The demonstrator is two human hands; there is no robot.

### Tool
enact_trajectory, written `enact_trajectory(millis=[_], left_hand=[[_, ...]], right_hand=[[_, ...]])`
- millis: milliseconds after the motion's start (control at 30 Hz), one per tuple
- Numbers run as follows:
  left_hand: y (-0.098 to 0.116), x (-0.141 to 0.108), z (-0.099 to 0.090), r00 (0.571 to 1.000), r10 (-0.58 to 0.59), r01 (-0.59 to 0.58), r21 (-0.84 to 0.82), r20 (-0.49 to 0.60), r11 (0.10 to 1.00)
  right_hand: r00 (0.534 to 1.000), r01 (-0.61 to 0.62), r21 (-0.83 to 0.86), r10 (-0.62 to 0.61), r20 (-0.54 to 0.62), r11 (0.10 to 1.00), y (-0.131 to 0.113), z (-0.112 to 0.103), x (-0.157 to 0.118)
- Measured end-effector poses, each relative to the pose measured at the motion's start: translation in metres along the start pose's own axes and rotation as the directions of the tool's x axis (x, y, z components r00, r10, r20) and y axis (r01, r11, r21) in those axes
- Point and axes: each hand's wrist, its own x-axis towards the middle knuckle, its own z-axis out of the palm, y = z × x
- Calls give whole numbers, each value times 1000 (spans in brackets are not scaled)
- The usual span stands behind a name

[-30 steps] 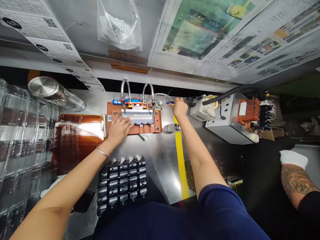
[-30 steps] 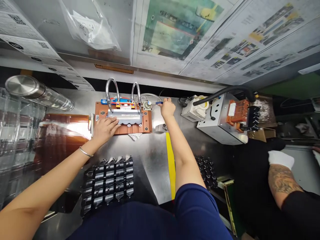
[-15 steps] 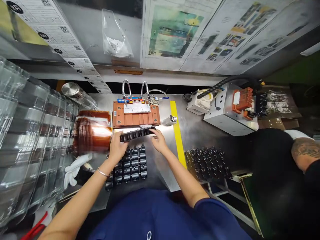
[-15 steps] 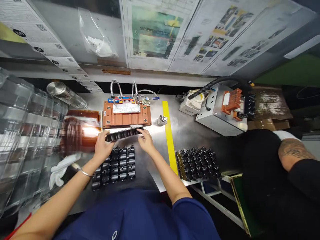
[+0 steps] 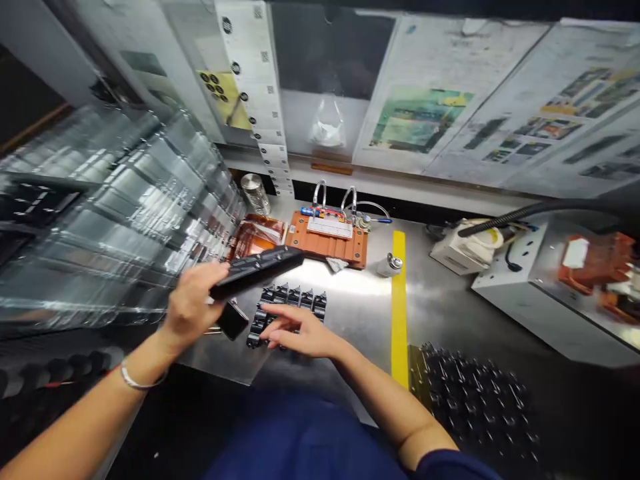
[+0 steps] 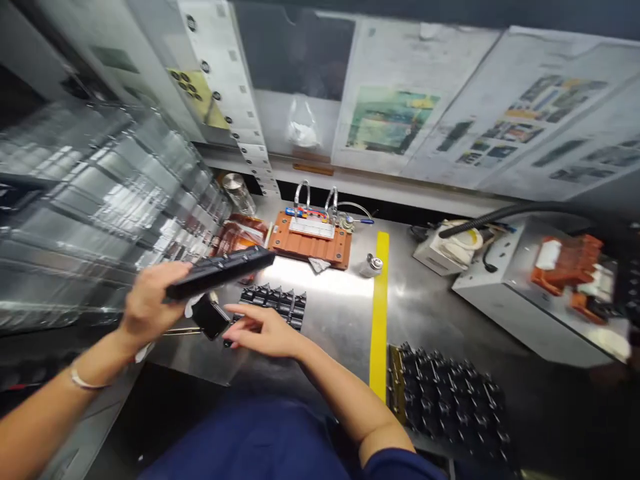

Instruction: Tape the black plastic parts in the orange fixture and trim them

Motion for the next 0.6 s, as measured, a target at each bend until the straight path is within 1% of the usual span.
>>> enact_trajectory(millis=[33,67,100,133,167,200,233,267,333,367,400,433,467,500,533,567,600], left_hand=[[-17,12,-28,995,-78,85,103,-68,991],[-38,25,-56,976,-152,184,209,-158,960],[-61,39,-81,934,-250,320,286,-253,903],[-88,51,-102,887,-344,438,323,-307,839],[-117,63,-118,832,-433,542,342,-347,768],[-146,73,-129,781,-499,617,347,-375,706],[-176,82,-135,744,-548,665,346,-382,662],[-204,88,-135,717,-588,696,341,-373,632],[-250,97,-128,677,-663,735,349,-320,581],[-265,100,-122,658,-703,744,377,-269,552],[-275,103,-117,640,-742,740,422,-199,524],[-277,105,-113,620,-775,720,481,-122,500],[-271,106,-112,614,-789,678,540,-41,499],[-259,106,-112,632,-774,614,583,42,533],[-239,104,-114,670,-735,544,604,106,583],[-214,100,-116,753,-636,447,575,172,685],[-186,92,-118,839,-500,340,511,213,789]], right_hand=[[996,-3,-21,1,-93,1000,0,-9,1],[981,-17,-66,4,-196,998,3,-17,4],[959,-38,-119,3,-283,992,6,-24,7],[941,-61,-173,-1,-338,983,11,-28,11],[934,-84,-226,-2,-358,971,15,-29,15],[937,-104,-278,1,-349,955,20,-27,20],[946,-121,-334,7,-324,935,24,-23,25],[955,-133,-399,10,-295,907,28,-18,32],[969,-140,-554,-2,-248,820,32,-6,50],[972,-137,-635,-21,-235,760,34,-2,63],[972,-137,-710,-43,-229,691,35,2,77],[971,-142,-773,-63,-229,619,37,5,93],[970,-153,-823,-77,-231,548,39,5,110],[968,-169,-858,-81,-236,485,43,5,128],[967,-187,-883,-77,-243,431,48,3,146],[968,-202,-902,-65,-244,383,53,1,162],[970,-214,-916,-39,-241,339,60,-1,177]])
